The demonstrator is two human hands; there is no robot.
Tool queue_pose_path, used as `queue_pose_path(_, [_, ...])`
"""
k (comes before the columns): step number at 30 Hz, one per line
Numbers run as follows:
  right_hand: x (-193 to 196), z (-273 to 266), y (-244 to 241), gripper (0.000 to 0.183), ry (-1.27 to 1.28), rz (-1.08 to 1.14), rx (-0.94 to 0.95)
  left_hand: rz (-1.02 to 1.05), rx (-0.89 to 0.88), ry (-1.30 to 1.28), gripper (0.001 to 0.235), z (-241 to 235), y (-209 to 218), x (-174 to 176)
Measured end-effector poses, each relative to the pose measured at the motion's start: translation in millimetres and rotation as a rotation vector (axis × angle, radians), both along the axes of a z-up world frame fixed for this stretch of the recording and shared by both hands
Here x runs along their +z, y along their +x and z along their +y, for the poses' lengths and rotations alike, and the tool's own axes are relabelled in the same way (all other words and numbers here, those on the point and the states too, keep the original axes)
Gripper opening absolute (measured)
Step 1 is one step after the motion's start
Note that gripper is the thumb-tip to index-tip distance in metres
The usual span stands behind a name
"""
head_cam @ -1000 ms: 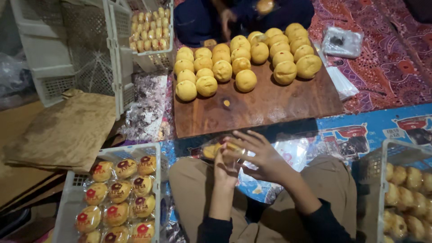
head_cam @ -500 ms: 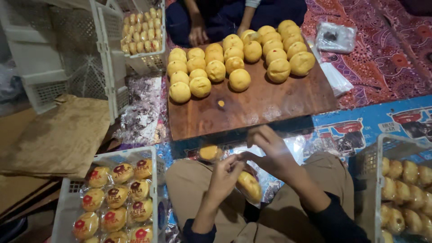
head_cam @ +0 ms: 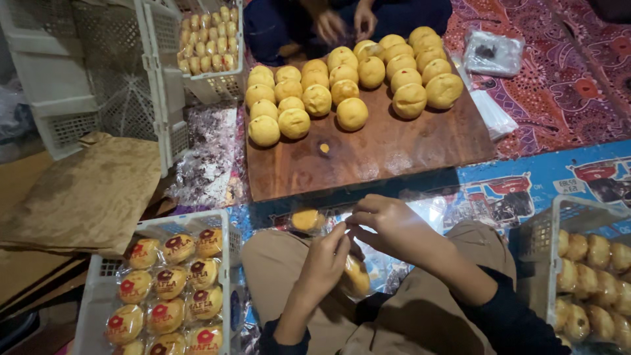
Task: The person sits on the floor and repeatedly picks up round bread rolls from a wooden board, places each into a clear plastic bag, and sets the sealed bag into a white crate. Another person is also packaging rolls in the background.
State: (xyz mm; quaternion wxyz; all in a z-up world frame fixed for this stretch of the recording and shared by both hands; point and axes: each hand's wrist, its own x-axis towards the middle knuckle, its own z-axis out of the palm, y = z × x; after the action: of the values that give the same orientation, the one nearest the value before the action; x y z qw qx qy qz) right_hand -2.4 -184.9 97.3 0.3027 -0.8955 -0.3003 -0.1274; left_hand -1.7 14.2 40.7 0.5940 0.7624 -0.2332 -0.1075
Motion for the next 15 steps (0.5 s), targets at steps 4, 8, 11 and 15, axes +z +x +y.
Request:
queue_pose_path(4, [-61.7, -15.9, 14.3, 0.022, 0.058, 0.004, 0.035, -0.020, -0.014, 0.035, 0.013, -1.0, 2.0, -8.4])
queue_pose_path(8, [-98.3, -82.0, 31.7, 0.007, -0.047, -0.096, -0.423, -0.014, 0.215, 0.035, 0.032, 27.1, 5.4, -25.5])
queue_pose_path(11, [-106.6, -110.2, 18.2, 0.022, -0.673, 0.314, -0.889, 0.084, 0.403, -0.204, 0.038, 42.3, 18.5, -32.1])
queue_pose_path(15, [-161.7, -10.3, -9.7, 0.123, 0.448, 0.341, -0.150, 0.071, 0.668, -0.339, 0.046, 9.1, -1.1, -33.4])
